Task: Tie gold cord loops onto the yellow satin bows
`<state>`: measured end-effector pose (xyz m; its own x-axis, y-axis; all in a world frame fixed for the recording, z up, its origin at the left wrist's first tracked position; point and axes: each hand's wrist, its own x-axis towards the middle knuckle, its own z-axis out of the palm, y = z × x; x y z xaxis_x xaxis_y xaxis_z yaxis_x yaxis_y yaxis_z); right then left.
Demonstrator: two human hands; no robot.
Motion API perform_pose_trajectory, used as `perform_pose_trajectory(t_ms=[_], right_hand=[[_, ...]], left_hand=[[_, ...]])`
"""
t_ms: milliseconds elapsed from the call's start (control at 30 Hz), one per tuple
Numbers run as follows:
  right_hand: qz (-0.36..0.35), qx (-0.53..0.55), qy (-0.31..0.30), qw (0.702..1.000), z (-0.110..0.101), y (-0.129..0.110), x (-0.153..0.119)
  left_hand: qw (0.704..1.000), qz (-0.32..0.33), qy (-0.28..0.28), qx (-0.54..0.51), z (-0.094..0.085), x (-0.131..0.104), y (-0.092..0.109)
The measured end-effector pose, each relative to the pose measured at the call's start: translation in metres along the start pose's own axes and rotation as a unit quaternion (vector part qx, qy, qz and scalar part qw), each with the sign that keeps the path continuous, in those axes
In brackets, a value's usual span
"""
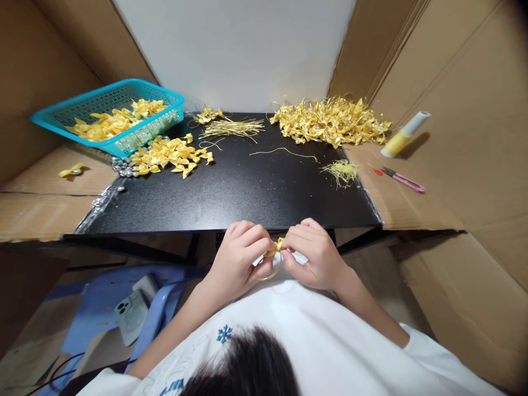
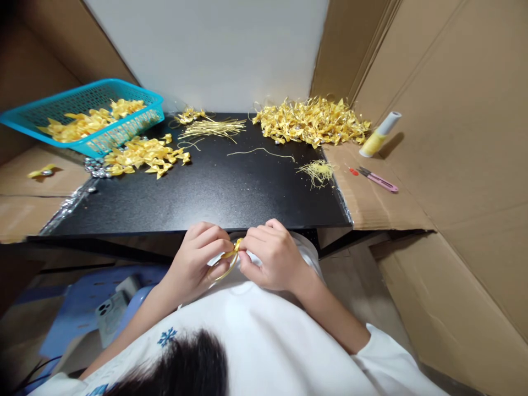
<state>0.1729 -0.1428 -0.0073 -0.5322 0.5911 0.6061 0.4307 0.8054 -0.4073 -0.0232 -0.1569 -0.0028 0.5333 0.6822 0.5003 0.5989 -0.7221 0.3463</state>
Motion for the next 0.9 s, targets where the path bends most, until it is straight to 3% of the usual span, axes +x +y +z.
perform_pose_trajectory(t_ms=[233, 600, 900], right_hand=[[0.012, -0.026, -0.014, 0.999, 0.006, 0.002, 0.001], [0.050, -0.020, 0.085, 0.995, 0.017, 0.008, 0.006], [0.093, -0.012, -0.050, 0.994, 0.011, 0.036, 0.026]], left_hand=[[0.999, -0.013, -0.038, 0.008, 0.001, 0.004, -0.003], [0.989, -0.099, -0.038, -0.103, 0.003, 0.017, -0.009], [0.990, -0.077, -0.078, -0.088, 0.007, 0.031, -0.035]])
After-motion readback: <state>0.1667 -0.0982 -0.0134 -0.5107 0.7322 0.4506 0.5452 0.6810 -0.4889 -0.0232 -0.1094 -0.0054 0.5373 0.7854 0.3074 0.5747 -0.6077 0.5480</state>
